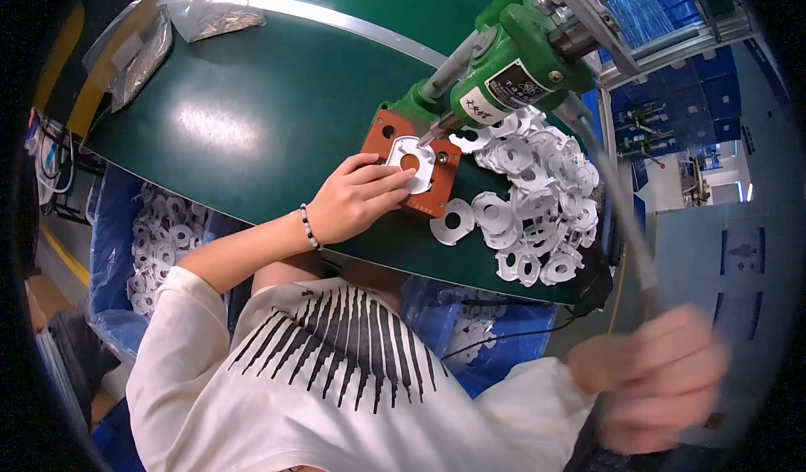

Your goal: The person assembles plastic components by placing parts onto a fixture, inserting metal pins, pressing them with a manual press, joining plastic pieces by hand, and passing parts to a coworker.

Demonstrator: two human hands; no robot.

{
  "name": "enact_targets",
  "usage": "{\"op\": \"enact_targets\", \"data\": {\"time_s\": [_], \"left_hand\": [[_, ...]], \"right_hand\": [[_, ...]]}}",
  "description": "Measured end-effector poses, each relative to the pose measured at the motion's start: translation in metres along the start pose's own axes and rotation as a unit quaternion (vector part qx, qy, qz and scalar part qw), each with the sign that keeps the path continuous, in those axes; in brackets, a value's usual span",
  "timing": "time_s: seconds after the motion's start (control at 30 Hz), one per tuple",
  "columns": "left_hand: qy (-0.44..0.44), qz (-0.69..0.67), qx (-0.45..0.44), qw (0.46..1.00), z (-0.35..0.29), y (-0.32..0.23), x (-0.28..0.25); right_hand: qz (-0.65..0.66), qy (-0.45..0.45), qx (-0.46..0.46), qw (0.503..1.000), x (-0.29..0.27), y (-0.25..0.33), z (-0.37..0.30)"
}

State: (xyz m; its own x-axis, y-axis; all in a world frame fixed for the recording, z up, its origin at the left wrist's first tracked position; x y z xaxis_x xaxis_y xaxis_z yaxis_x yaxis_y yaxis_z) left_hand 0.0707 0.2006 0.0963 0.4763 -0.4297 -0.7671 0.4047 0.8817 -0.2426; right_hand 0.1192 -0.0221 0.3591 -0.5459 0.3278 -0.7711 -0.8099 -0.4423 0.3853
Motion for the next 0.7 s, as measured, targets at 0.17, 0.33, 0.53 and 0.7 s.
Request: {"op": "enact_targets", "data": {"time_s": [0.17,0.33,0.53,0.7], "left_hand": [[0.006,0.001,0.017,1.0,-0.002,0.004,0.0],[0.002,-0.01,0.024,1.0,0.002,-0.001,-0.003],[-0.015,-0.02,0.03,0.999,0.003,0.004,0.001],[-0.016,-0.011,0.022,1.0,0.005,0.001,0.002]], "right_hand": [[-0.249,0.263,0.051,0.931,0.107,-0.014,-0.028],[-0.309,0.322,0.107,0.888,0.155,-0.068,-0.053],[-0.365,0.452,0.188,0.792,0.169,-0.082,-0.053],[-0.265,0.346,0.106,0.894,0.153,-0.075,-0.047]]}}
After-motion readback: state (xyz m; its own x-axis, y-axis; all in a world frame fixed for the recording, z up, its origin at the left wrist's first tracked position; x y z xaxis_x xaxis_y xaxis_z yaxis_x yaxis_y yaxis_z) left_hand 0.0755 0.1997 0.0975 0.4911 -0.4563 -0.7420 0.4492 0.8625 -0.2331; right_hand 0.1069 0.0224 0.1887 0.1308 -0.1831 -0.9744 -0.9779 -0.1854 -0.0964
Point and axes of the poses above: each hand's wrist, its own z-axis towards the middle knuckle, its own x-axis out of the palm, y = z × x, the point moved 2 cm from there along z, towards the middle knuckle, and after that the axes turned 15 degrees about y, right-handed, at the moved point
